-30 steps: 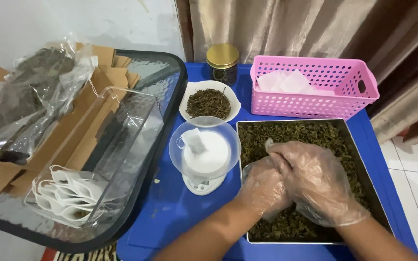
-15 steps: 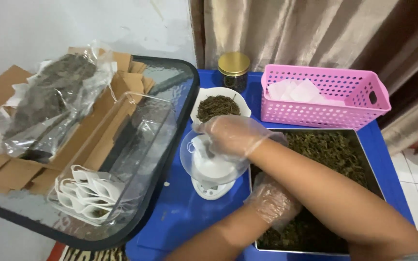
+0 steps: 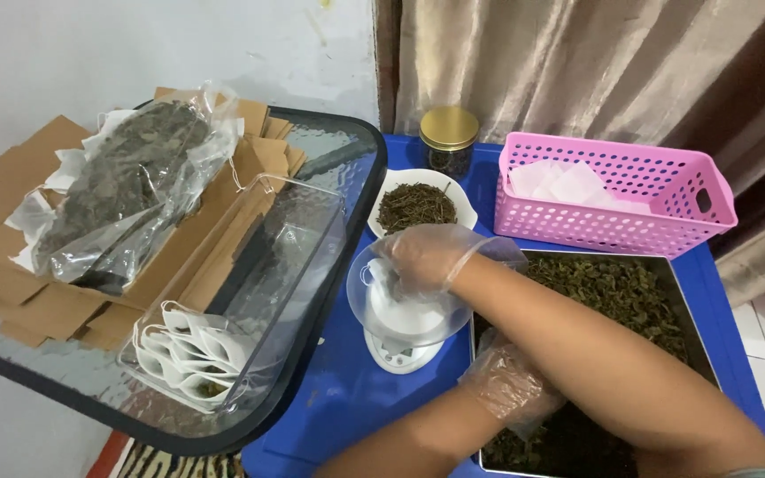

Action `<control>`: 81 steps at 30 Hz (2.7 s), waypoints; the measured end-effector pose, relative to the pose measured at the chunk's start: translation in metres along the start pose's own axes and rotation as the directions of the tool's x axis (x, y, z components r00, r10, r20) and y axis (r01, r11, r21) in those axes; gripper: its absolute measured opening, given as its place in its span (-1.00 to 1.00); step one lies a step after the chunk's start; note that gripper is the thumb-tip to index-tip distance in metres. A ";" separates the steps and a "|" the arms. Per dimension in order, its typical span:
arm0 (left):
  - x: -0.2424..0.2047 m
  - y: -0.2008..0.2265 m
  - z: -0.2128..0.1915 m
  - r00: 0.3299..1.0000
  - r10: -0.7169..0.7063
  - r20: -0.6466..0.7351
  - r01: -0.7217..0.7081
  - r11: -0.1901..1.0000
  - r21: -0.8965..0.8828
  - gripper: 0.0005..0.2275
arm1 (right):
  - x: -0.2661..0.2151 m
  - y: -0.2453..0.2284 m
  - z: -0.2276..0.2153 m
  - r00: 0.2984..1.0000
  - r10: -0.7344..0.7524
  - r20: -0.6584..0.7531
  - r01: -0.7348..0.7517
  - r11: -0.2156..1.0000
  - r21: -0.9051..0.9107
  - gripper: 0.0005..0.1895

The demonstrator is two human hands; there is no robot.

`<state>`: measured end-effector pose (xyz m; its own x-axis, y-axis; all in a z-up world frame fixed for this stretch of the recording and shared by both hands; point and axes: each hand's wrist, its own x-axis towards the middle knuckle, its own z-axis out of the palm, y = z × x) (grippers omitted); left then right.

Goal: Manually filling empty tea bags with loose tea leaves from a tray and organizing them into a container.

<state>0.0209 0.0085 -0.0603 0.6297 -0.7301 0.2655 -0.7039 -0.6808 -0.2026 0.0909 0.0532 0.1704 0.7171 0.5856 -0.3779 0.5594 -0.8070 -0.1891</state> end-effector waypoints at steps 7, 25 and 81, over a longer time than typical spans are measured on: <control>-0.006 0.004 -0.021 0.994 -0.007 -0.107 0.006 1.000 -0.006 -0.48 | 0.011 0.012 0.018 0.994 0.038 -0.102 -0.031 0.997 0.074 -0.57; -0.035 -0.023 -0.178 0.928 -0.129 -0.351 0.188 0.972 0.141 -0.87 | -0.077 -0.005 -0.040 0.785 0.140 -0.603 0.052 0.956 0.289 -0.96; -0.233 -0.155 -0.229 0.529 -0.658 -0.536 0.584 0.741 -0.333 -0.06 | 0.002 -0.153 -0.069 0.972 -0.119 0.204 0.128 0.991 -0.031 -0.41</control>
<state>-0.0919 0.2976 0.1250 0.6199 0.0933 0.7791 -0.2631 -0.9107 0.3184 0.0355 0.1834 0.2610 0.5451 0.6499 -0.5296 0.6594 -0.7225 -0.2080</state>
